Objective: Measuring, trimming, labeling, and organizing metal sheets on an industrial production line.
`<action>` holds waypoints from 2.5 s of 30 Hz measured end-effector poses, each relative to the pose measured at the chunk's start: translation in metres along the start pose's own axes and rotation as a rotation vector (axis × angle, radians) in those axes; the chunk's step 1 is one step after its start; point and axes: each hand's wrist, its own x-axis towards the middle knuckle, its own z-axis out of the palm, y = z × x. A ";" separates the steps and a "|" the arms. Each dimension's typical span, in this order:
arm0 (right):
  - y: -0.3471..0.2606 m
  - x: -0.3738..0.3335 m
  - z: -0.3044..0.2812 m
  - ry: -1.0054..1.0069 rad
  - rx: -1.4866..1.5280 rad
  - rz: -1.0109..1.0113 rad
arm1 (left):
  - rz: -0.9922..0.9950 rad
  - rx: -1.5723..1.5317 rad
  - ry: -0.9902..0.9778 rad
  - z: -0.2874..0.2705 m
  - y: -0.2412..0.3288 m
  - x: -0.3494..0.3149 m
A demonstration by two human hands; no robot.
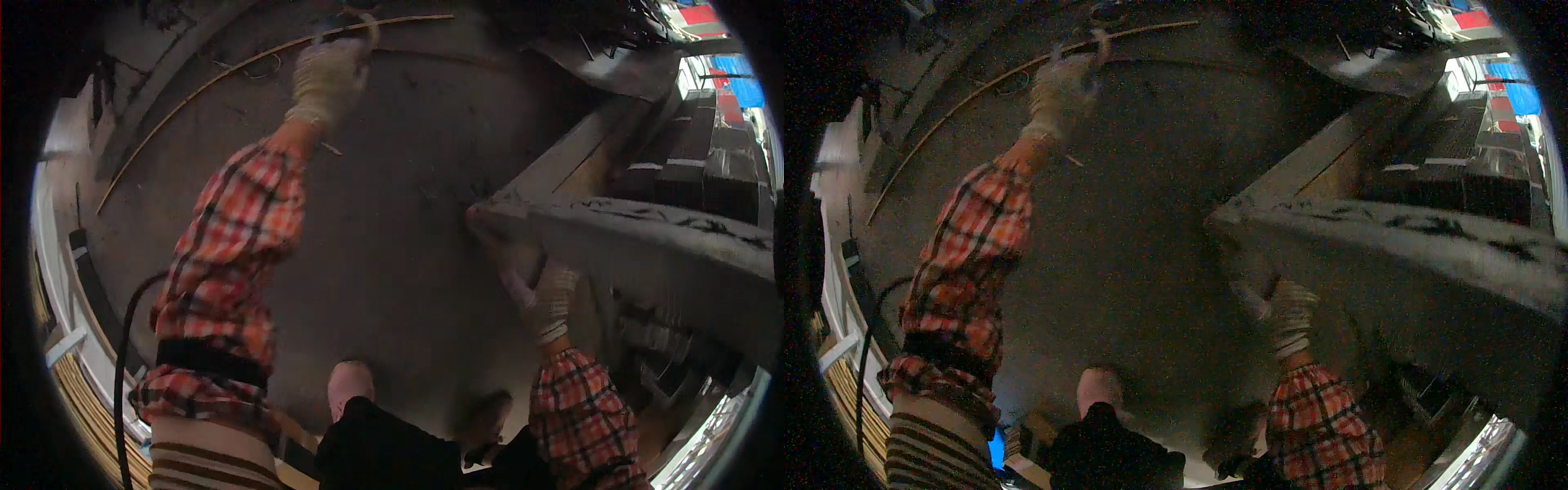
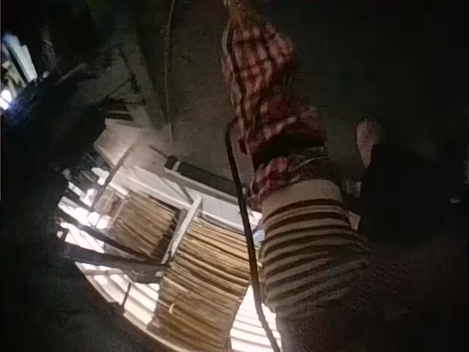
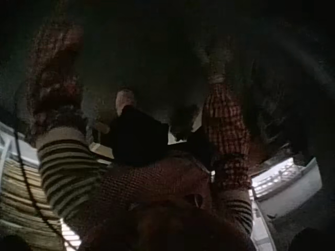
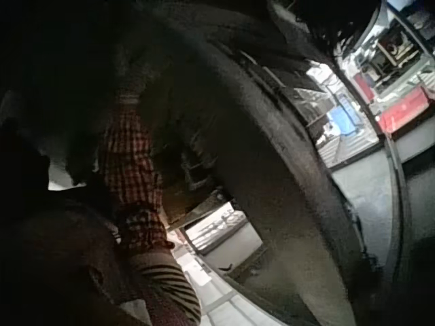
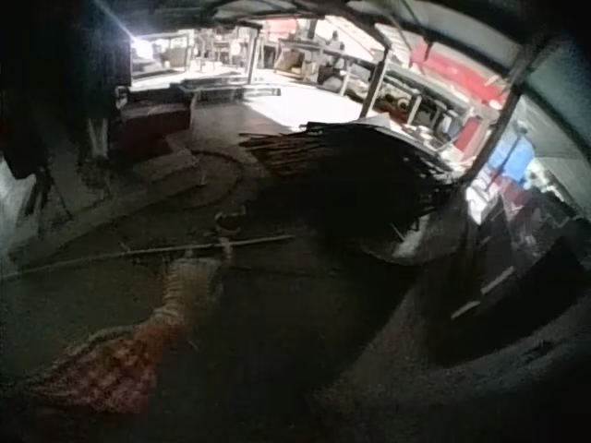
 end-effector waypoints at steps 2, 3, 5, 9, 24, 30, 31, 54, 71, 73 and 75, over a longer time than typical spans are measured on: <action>0.004 -0.004 0.019 0.083 -0.012 -0.115 | -0.090 0.008 -0.039 0.031 -0.008 0.036; 0.018 -0.010 0.025 0.100 -0.183 -0.087 | -0.093 -0.019 -0.019 0.051 -0.001 0.050; 0.025 -0.005 0.017 0.120 -0.364 -0.066 | 0.146 0.148 0.078 0.078 0.007 0.064; -0.024 0.007 -0.007 -0.449 -0.108 0.148 | -0.133 0.136 -0.563 0.027 0.008 0.053; 0.021 -0.014 0.009 -0.408 0.450 0.259 | -0.500 -0.091 -0.631 0.113 -0.040 0.117; 0.021 -0.013 0.021 -0.400 0.523 0.217 | -0.255 0.086 -0.552 0.068 -0.030 0.113; -0.001 -0.013 0.018 -0.396 0.569 0.143 | -0.138 0.113 -0.397 0.056 -0.088 0.099; -0.006 -0.013 0.009 -0.294 0.612 -0.043 | 0.184 -1.169 0.023 -0.149 0.141 0.279; -0.031 0.000 -0.007 -0.133 0.441 -0.071 | -0.377 -0.938 -0.220 0.014 0.111 -0.088; -0.021 0.011 -0.038 0.098 -0.037 -0.033 | -0.548 -1.432 -0.152 -0.010 0.120 -0.053; -0.028 0.011 -0.041 0.026 0.076 -0.100 | -0.512 -1.766 -0.163 -0.022 0.101 -0.035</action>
